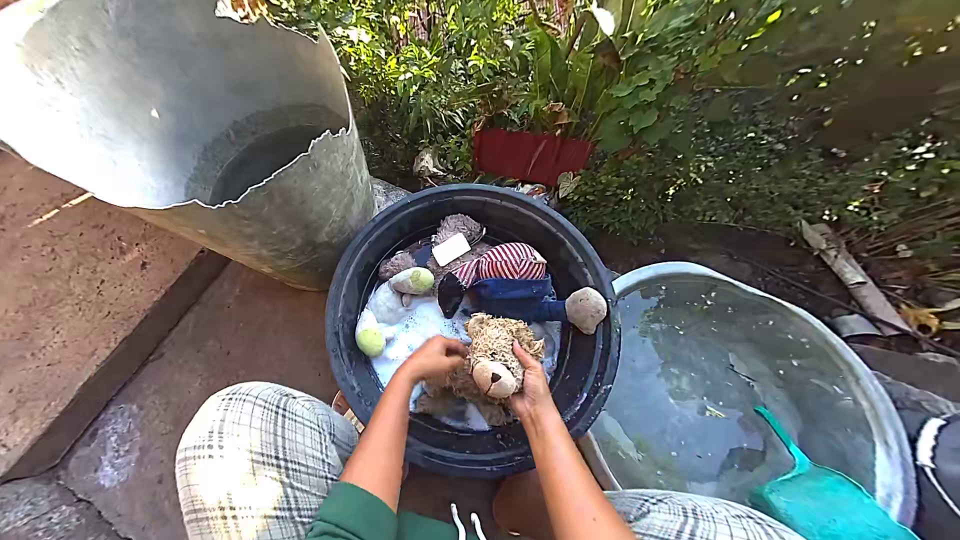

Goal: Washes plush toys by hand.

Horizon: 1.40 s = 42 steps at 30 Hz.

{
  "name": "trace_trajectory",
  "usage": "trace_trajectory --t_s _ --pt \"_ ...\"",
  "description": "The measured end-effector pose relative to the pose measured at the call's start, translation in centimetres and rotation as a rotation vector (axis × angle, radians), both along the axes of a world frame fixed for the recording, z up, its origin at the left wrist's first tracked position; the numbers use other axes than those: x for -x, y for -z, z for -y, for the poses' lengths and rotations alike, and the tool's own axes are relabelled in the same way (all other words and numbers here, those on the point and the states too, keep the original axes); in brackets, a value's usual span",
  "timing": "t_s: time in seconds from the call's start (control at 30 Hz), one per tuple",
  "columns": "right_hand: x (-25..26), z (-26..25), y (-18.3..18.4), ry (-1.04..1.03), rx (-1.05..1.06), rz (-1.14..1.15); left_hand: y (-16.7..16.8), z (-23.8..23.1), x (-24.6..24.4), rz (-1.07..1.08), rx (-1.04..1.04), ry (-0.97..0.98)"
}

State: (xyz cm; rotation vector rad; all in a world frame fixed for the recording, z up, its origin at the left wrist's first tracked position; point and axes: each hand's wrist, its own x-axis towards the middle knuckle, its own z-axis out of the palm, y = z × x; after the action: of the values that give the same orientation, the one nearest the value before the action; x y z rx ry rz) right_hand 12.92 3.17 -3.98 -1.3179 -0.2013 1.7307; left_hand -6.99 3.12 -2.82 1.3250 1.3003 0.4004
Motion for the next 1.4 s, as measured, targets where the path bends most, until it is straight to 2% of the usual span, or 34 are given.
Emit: trace_trajectory --t_s 0.1,0.17,0.27,0.37,0.47,0.53,0.6,0.63,0.67,0.73,0.77,0.83,0.9,1.0,1.07,1.17,1.2,1.23,1.27,1.33,1.4 --pt "0.2 0.0 1.5 0.025 0.011 -0.005 -0.2 -4.6 1.8 -0.247 -0.126 -0.360" --pt "0.2 -0.1 2.1 0.005 0.016 0.004 0.2 -8.6 2.1 -0.434 -0.275 -0.438" --pt "0.6 -0.1 2.0 -0.041 0.043 0.037 1.0 -14.3 1.3 -0.577 -0.401 -0.310" --pt "1.1 -0.2 1.9 -0.038 0.092 0.073 2.7 -18.0 0.7 -0.702 -0.369 -0.087" --pt "1.0 -0.2 1.8 -0.022 0.122 0.086 3.0 -19.5 0.8 -0.735 -0.320 -0.054" --pt "0.8 -0.3 1.8 0.012 0.151 0.083 2.4 -18.4 0.9 -0.646 -0.386 -0.201" --pt "0.6 -0.5 1.9 0.039 0.157 0.066 2.0 -15.4 0.7 -0.380 -0.501 -0.486" --pt "0.6 -0.6 2.1 0.052 0.159 0.059 2.1 -13.3 0.5 -0.208 -0.484 -0.601" --pt "0.5 -0.6 2.2 0.060 0.165 0.051 2.6 -10.7 0.2 -0.010 -0.405 -0.683" --pt "0.6 -0.6 2.3 0.061 0.176 0.037 4.0 -5.7 0.5 0.360 -0.080 -0.781" --pt "0.7 -0.6 2.2 0.057 0.179 0.035 5.0 -3.8 0.7 0.474 0.066 -0.851" --pt "0.9 -0.5 2.0 0.051 0.178 0.028 7.3 -1.2 1.0 0.543 0.273 -0.967" --pt "1.1 -0.2 1.8 0.049 0.172 0.020 9.4 0.0 0.9 0.544 0.385 -1.090" --pt "1.2 0.3 1.6 0.034 0.154 0.033 10.9 -1.0 0.1 0.431 0.416 -1.245" --pt "1.5 0.4 1.5 0.026 0.137 0.046 10.5 -1.7 0.0 0.525 0.409 -1.271" --pt "1.4 0.4 1.5 0.030 0.123 0.051 6.4 -1.3 -0.8 0.924 0.300 -1.116" --pt "1.5 0.3 1.5 0.029 0.121 0.045 4.3 -1.0 -1.7 0.944 0.210 -0.984" --pt "1.6 0.2 1.5 0.029 0.117 0.043 2.1 -0.4 -3.0 0.800 0.094 -0.825" --pt "1.8 0.3 1.5 0.026 0.105 0.047 0.2 0.3 -4.5 0.530 -0.043 -0.638" --pt "2.3 0.9 0.7 0.024 0.063 0.064 -2.6 1.6 -7.7 -0.156 -0.249 -0.172" --pt "2.9 1.8 -0.1 0.011 0.034 0.090 -2.6 0.9 -9.4 -0.521 -0.306 0.031"
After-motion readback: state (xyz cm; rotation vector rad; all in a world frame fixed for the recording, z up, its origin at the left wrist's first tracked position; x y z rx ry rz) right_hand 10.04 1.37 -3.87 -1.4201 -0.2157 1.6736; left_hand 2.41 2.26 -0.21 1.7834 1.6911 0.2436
